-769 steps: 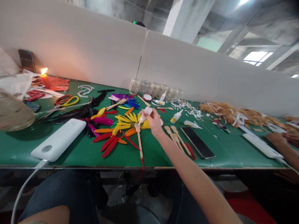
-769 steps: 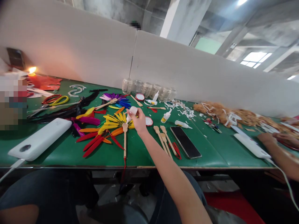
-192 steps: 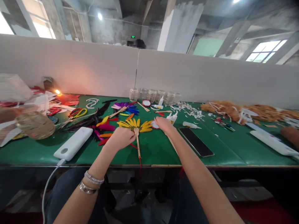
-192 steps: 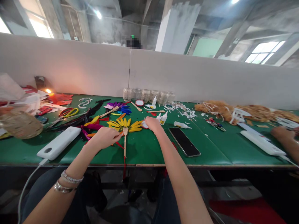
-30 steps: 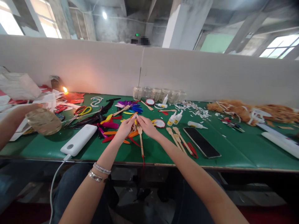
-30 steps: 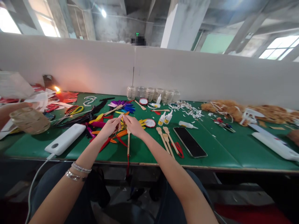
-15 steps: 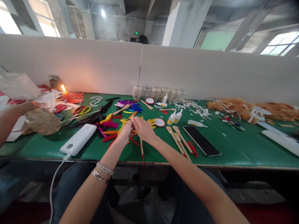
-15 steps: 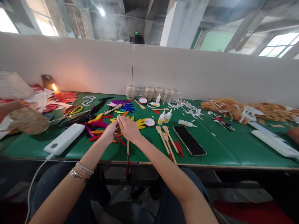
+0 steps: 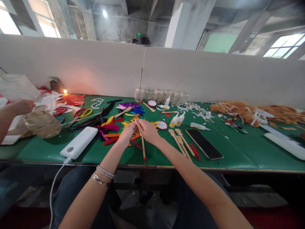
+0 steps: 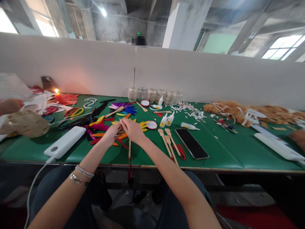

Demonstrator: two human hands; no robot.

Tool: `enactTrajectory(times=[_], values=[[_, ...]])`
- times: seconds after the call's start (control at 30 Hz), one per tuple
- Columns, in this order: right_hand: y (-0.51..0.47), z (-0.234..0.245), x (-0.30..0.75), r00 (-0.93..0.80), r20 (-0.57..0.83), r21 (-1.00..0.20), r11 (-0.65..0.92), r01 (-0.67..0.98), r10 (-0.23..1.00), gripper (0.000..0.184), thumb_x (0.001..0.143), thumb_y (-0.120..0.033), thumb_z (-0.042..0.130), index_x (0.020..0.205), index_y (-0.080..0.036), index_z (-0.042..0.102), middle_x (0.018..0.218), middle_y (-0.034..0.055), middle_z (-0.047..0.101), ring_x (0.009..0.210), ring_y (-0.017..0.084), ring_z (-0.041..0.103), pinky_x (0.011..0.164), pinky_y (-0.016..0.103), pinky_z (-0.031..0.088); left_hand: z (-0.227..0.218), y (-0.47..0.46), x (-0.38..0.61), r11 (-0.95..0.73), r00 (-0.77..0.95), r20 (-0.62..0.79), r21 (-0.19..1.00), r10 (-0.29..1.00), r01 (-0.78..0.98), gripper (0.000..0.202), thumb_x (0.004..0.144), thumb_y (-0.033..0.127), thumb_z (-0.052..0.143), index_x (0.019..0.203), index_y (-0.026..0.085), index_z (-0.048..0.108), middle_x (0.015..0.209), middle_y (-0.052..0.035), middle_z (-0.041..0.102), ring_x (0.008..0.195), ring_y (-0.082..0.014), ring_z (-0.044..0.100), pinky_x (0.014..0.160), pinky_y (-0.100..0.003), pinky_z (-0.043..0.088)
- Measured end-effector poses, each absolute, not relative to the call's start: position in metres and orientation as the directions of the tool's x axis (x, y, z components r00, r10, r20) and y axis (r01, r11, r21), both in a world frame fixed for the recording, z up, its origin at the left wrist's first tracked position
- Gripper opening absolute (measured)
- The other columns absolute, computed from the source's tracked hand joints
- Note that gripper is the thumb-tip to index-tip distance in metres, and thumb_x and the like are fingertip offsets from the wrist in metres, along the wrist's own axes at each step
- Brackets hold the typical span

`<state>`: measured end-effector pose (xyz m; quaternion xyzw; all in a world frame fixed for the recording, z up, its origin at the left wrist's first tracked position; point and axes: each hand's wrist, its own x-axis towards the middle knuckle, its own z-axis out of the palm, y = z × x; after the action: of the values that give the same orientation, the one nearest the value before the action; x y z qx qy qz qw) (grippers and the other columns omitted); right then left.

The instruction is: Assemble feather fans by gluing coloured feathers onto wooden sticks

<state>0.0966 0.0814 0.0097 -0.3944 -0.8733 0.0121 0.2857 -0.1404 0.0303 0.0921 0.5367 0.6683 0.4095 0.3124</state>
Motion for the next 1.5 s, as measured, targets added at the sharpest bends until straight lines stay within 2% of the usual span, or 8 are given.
enactTrajectory(times=[0.07, 0.2, 0.27, 0.37, 0.77, 1.1, 1.27, 1.5], values=[[0.082, 0.011, 0.098, -0.531, 0.479, -0.256, 0.69, 0.677, 0.698, 0.032, 0.094, -0.033, 0.022, 0.082, -0.019, 0.048, 0.075, 0.0036, 0.057, 0.069, 0.015, 0.053, 0.059, 0.023, 0.033, 0.067, 0.03, -0.064, 0.066, -0.175, 0.002, 0.922, 0.985, 0.382, 0.03, 0.085, 0.04, 0.049, 0.09, 0.011, 0.056, 0.079, -0.0015, 0.056, 0.065, -0.0119, 0.054, 0.058, -0.026, 0.047], [0.081, 0.01, 0.098, -0.508, 0.494, -0.282, 0.683, 0.674, 0.705, 0.03, 0.094, -0.033, 0.022, 0.083, -0.019, 0.046, 0.075, 0.0033, 0.056, 0.068, 0.015, 0.053, 0.057, 0.023, 0.033, 0.023, 0.049, -0.008, 0.054, -0.109, -0.03, 0.975, 0.994, 0.218, 0.041, 0.089, 0.046, 0.034, 0.065, 0.015, 0.046, 0.051, 0.0044, 0.036, 0.043, -0.0069, 0.037, 0.039, -0.018, 0.028], [0.08, 0.01, 0.097, -0.487, 0.514, -0.311, 0.682, 0.662, 0.706, 0.029, 0.094, -0.031, 0.021, 0.082, -0.019, 0.045, 0.075, 0.0031, 0.055, 0.067, 0.014, 0.053, 0.057, 0.023, 0.033, 0.014, 0.055, -0.008, 0.067, -0.015, -0.068, 0.996, 0.998, -0.05, 0.039, 0.086, 0.046, 0.037, 0.061, 0.017, 0.038, 0.049, 0.0062, 0.028, 0.039, -0.0056, 0.027, 0.036, -0.016, 0.019], [0.08, 0.009, 0.096, -0.465, 0.534, -0.319, 0.678, 0.663, 0.706, 0.028, 0.094, -0.03, 0.022, 0.081, -0.02, 0.044, 0.076, 0.0029, 0.055, 0.067, 0.014, 0.052, 0.058, 0.023, 0.034, 0.013, 0.056, -0.013, 0.086, 0.021, -0.084, 0.97, 0.996, -0.228, 0.034, 0.085, 0.042, 0.042, 0.062, 0.017, 0.035, 0.049, 0.007, 0.028, 0.039, -0.0044, 0.023, 0.036, -0.015, 0.014], [0.079, 0.01, 0.098, -0.464, 0.514, -0.263, 0.647, 0.716, 0.721, 0.03, 0.092, -0.029, 0.024, 0.074, -0.02, 0.045, 0.068, 0.0021, 0.054, 0.063, 0.014, 0.05, 0.056, 0.023, 0.03, 0.01, 0.058, -0.009, 0.027, -0.049, -0.042, 0.96, 0.998, -0.279, 0.032, 0.084, 0.029, 0.048, 0.058, 0.016, 0.035, 0.045, 0.008, 0.027, 0.036, -0.0028, 0.021, 0.036, -0.014, 0.015], [0.111, 0.022, 0.136, -0.336, 0.431, -0.499, 0.531, 0.685, 0.837, 0.032, 0.091, -0.036, 0.025, 0.072, -0.02, 0.044, 0.069, 0.0009, 0.056, 0.062, 0.013, 0.051, 0.055, 0.022, 0.031, 0.021, 0.053, -0.009, 0.032, -0.151, -0.061, 0.981, 0.987, -0.191, 0.026, 0.086, 0.029, 0.042, 0.063, 0.017, 0.036, 0.05, 0.0069, 0.033, 0.037, -0.0039, 0.03, 0.037, -0.015, 0.019], [0.142, 0.014, 0.189, -0.212, 0.225, -0.251, 0.266, 0.93, 0.951, 0.032, 0.091, -0.036, 0.025, 0.078, -0.019, 0.049, 0.071, 0.0039, 0.058, 0.06, 0.014, 0.05, 0.05, 0.023, 0.026, 0.028, 0.052, -0.013, 0.026, -0.184, -0.061, 0.982, 0.981, -0.189, 0.025, 0.083, 0.023, 0.043, 0.061, 0.017, 0.035, 0.049, 0.0078, 0.034, 0.035, -0.0032, 0.027, 0.036, -0.015, 0.02], [0.156, -0.007, 0.211, -0.154, 0.057, -0.168, 0.161, 0.973, 0.986, 0.028, 0.087, -0.033, 0.037, 0.07, -0.017, 0.053, 0.066, 0.0045, 0.059, 0.054, 0.013, 0.047, 0.049, 0.023, 0.022, 0.028, 0.053, -0.014, 0.009, -0.184, -0.044, 0.983, 0.982, -0.186, 0.026, 0.084, 0.022, 0.043, 0.059, 0.016, 0.037, 0.052, 0.0064, 0.04, 0.036, -0.0023, 0.032, 0.035, -0.014, 0.021]])
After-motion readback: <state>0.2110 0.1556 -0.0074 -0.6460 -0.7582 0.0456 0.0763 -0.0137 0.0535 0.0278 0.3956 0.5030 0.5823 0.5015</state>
